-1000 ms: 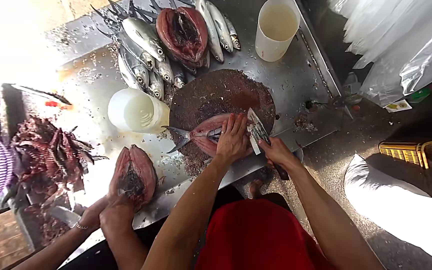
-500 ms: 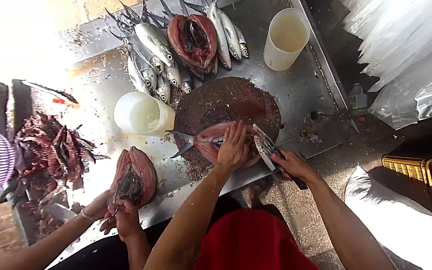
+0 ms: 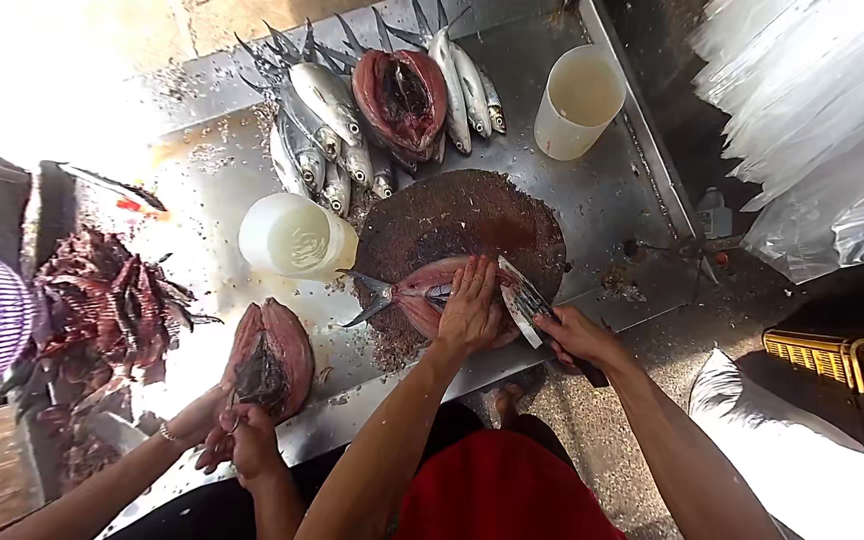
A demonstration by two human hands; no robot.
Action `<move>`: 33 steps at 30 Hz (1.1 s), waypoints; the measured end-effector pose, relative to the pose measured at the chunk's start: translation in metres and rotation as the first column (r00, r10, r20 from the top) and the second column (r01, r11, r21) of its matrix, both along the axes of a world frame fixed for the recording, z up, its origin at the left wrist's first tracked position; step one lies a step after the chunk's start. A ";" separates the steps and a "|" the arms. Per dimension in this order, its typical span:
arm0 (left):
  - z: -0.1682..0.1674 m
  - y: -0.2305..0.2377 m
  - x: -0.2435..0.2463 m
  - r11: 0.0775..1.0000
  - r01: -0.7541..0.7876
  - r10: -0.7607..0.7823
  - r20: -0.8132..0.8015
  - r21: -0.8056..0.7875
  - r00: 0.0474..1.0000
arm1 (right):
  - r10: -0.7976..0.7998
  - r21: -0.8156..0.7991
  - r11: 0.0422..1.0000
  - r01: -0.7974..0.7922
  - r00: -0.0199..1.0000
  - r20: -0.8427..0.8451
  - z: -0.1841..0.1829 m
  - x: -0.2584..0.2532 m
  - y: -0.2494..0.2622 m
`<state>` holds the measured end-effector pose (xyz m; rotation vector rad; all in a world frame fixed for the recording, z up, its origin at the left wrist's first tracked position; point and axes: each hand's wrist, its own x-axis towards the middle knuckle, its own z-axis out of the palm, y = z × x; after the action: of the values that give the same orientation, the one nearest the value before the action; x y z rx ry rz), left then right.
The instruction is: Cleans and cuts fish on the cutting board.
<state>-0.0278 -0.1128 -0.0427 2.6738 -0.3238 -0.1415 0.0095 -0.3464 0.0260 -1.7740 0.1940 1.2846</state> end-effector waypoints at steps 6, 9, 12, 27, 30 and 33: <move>0.011 0.030 0.005 0.980 -0.105 0.108 0.006 -0.168 0.994 | -0.023 -0.020 1.000 0.023 0.999 -0.022 -0.001 0.003 0.015; 0.013 0.064 0.013 0.941 -0.338 0.338 0.006 -0.005 0.941 | -0.001 -0.036 0.999 0.000 1.000 -0.028 -0.002 0.002 0.009; 0.012 0.052 0.006 0.942 -0.335 0.336 -0.045 0.013 0.941 | 0.018 -0.046 0.999 -0.020 0.999 -0.035 -0.003 -0.005 -0.006; -0.002 -0.015 -0.008 0.988 -0.052 0.055 -0.017 0.144 0.998 | -0.041 -0.051 0.998 0.042 0.999 0.028 -0.003 -0.068 -0.058; -0.005 -0.015 -0.010 0.986 -0.061 0.060 0.012 0.158 0.998 | -0.082 -0.041 0.996 0.083 0.996 0.021 -0.005 -0.057 -0.035; -0.006 -0.015 -0.010 0.987 -0.058 0.058 0.004 0.148 0.998 | -0.124 -0.014 0.992 0.124 0.992 -0.014 -0.001 -0.059 -0.031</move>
<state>-0.0375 -0.1276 -0.0487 2.8266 -0.2432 -0.1536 -0.0491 -0.3771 0.0247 -1.7355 0.3165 1.2107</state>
